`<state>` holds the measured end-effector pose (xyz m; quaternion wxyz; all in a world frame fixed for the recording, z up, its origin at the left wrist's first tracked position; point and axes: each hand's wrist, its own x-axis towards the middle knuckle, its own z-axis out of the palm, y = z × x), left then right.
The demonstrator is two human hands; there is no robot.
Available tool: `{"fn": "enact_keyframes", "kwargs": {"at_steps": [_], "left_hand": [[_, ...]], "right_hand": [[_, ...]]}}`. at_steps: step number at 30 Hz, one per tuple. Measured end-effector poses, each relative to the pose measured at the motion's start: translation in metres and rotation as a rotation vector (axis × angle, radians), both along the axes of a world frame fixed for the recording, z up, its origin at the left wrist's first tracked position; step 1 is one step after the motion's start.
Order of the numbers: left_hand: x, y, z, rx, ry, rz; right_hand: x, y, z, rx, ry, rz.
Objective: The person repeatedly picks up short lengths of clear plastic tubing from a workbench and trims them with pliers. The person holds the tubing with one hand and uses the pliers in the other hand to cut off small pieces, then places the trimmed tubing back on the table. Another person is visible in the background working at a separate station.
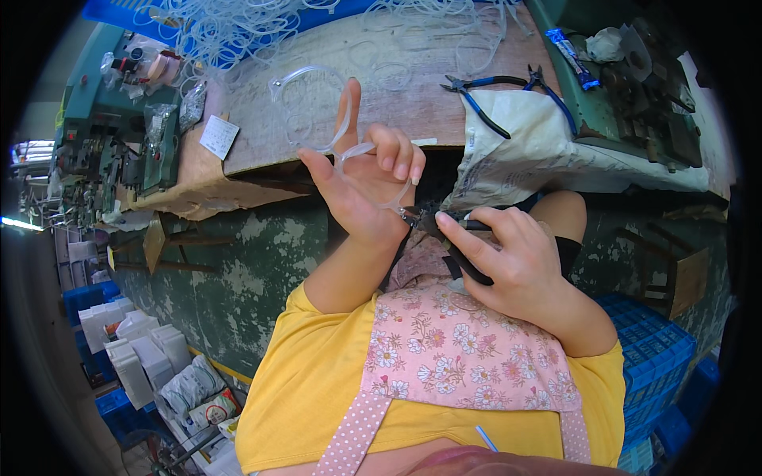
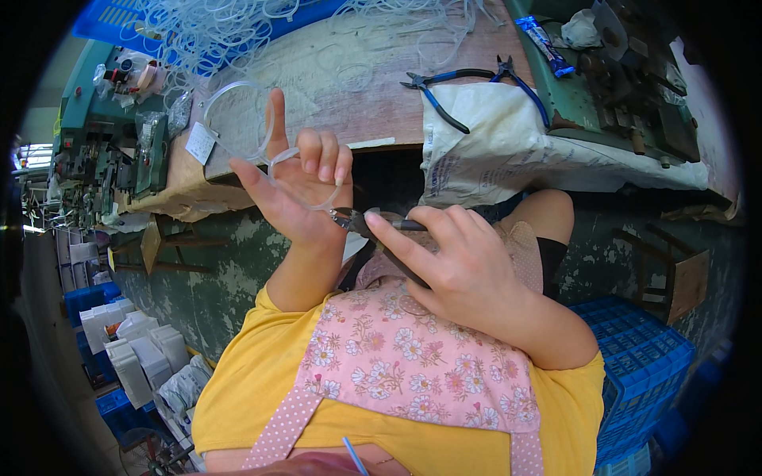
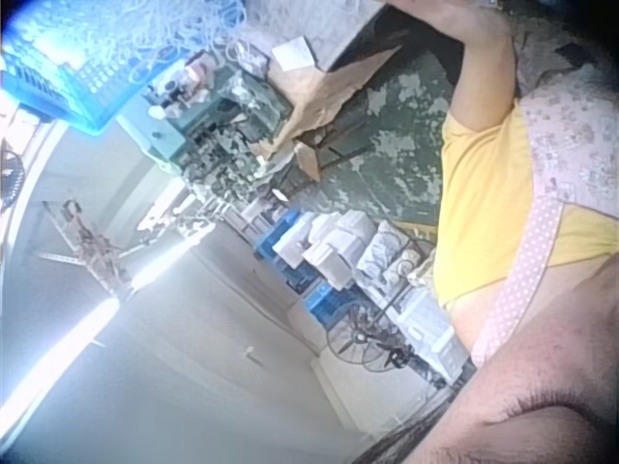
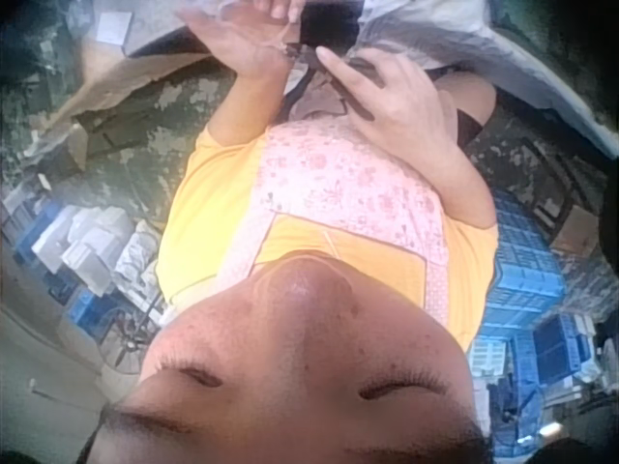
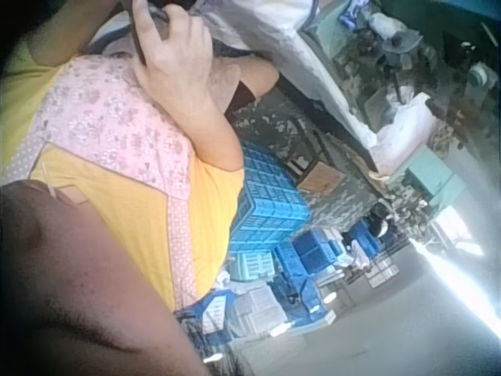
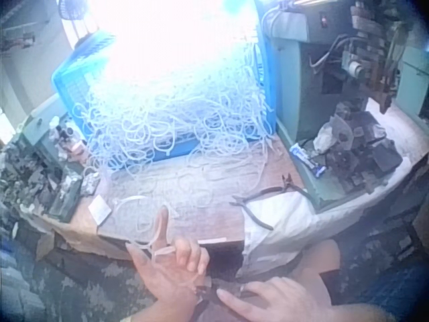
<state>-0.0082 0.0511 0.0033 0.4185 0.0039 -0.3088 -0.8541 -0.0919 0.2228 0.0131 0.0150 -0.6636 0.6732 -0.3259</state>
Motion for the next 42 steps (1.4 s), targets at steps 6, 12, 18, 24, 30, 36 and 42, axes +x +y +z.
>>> {"fn": "enact_keyframes", "kwargs": {"at_steps": [6, 12, 18, 24, 30, 36, 42], "left_hand": [[0.004, -0.003, -0.012, -0.025, 0.023, -0.102], [0.035, -0.034, -0.024, -0.954, -0.737, -0.318], [0.041, -0.149, -0.038, -1.366, -1.734, 0.735], [0.051, -0.207, -0.058, -1.223, -2.085, 0.599], [0.039, -0.154, -0.042, -0.472, -1.059, 0.523], [0.023, -0.071, -0.025, -0.027, -0.376, 0.036], [0.007, -0.020, 0.002, 0.045, -0.213, -0.023]], "right_hand": [[-0.004, 0.001, 0.000, 0.030, 0.003, 0.020], [-0.017, 0.014, 0.013, 0.065, -0.274, 0.132], [-0.007, 0.008, 0.004, 0.088, -0.231, 0.145], [-0.006, 0.010, 0.000, 0.074, -0.260, 0.157], [-0.014, 0.009, -0.005, 0.067, -0.318, 0.094], [-0.011, -0.004, -0.005, 0.033, -0.356, 0.028], [0.000, -0.003, -0.003, 0.042, -0.116, 0.029]]}}
